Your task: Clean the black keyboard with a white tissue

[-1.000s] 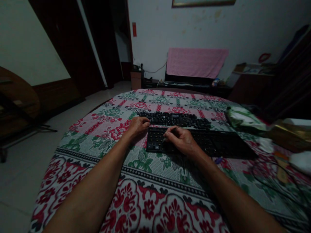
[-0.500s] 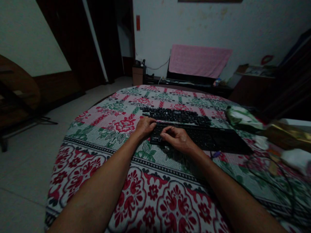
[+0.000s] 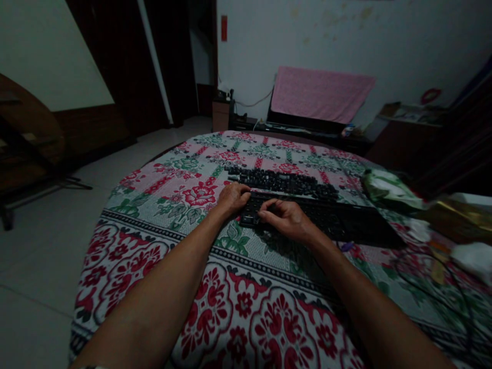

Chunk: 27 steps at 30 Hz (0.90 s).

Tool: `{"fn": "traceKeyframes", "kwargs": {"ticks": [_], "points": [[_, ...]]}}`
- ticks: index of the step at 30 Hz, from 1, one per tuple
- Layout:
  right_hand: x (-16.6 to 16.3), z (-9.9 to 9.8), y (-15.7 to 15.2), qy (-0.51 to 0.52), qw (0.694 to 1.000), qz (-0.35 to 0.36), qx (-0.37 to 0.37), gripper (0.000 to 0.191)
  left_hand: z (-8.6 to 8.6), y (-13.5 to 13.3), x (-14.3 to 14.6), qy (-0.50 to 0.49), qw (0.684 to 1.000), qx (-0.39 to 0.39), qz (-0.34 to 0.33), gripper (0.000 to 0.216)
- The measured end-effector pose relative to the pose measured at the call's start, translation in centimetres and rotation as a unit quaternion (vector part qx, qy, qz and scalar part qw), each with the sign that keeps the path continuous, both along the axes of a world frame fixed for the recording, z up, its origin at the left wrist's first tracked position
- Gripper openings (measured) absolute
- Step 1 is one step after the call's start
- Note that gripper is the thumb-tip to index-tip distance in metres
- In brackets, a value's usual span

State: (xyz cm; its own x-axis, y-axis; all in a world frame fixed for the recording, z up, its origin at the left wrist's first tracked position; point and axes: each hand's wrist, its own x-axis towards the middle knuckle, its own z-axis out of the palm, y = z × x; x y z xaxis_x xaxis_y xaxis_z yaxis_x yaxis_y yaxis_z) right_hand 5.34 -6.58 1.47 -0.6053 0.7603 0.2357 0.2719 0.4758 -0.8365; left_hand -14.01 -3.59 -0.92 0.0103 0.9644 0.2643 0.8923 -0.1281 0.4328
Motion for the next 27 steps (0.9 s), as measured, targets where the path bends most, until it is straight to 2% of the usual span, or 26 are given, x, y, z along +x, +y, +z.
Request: {"fn": "traceKeyframes", "kwargs": {"ticks": [8, 13, 17, 20, 23, 27], "points": [[-0.3, 0.8, -0.4, -0.057, 0.995, 0.007, 0.084, 0.021, -0.4, 0.4, 0.0, -0.009, 1.000, 0.014, 0.000, 0.031], [-0.2, 0.8, -0.3, -0.061, 0.995, 0.003, 0.073, 0.022, -0.5, 0.5, -0.1, -0.010, 1.000, 0.015, -0.004, 0.031], [-0.3, 1.1, -0.8, -0.073, 0.994, 0.042, 0.068, 0.020, -0.5, 0.6, -0.1, -0.008, 1.000, 0.010, 0.003, 0.032], [-0.3, 0.9, -0.5, -0.057, 0.997, 0.032, 0.043, 0.021, -0.6, 0.6, -0.1, -0.005, 1.000, 0.006, 0.013, 0.032], [0.0, 0.4, 0.3, -0.012, 1.000, 0.002, -0.022, 0.024, -0.7, 0.6, -0.1, -0.006, 1.000, 0.010, 0.011, 0.032], [0.5, -0.1, 1.2, 0.003, 0.998, 0.005, -0.064, 0.025, -0.7, 0.8, -0.2, -0.018, 1.000, 0.015, 0.008, 0.032]]}}
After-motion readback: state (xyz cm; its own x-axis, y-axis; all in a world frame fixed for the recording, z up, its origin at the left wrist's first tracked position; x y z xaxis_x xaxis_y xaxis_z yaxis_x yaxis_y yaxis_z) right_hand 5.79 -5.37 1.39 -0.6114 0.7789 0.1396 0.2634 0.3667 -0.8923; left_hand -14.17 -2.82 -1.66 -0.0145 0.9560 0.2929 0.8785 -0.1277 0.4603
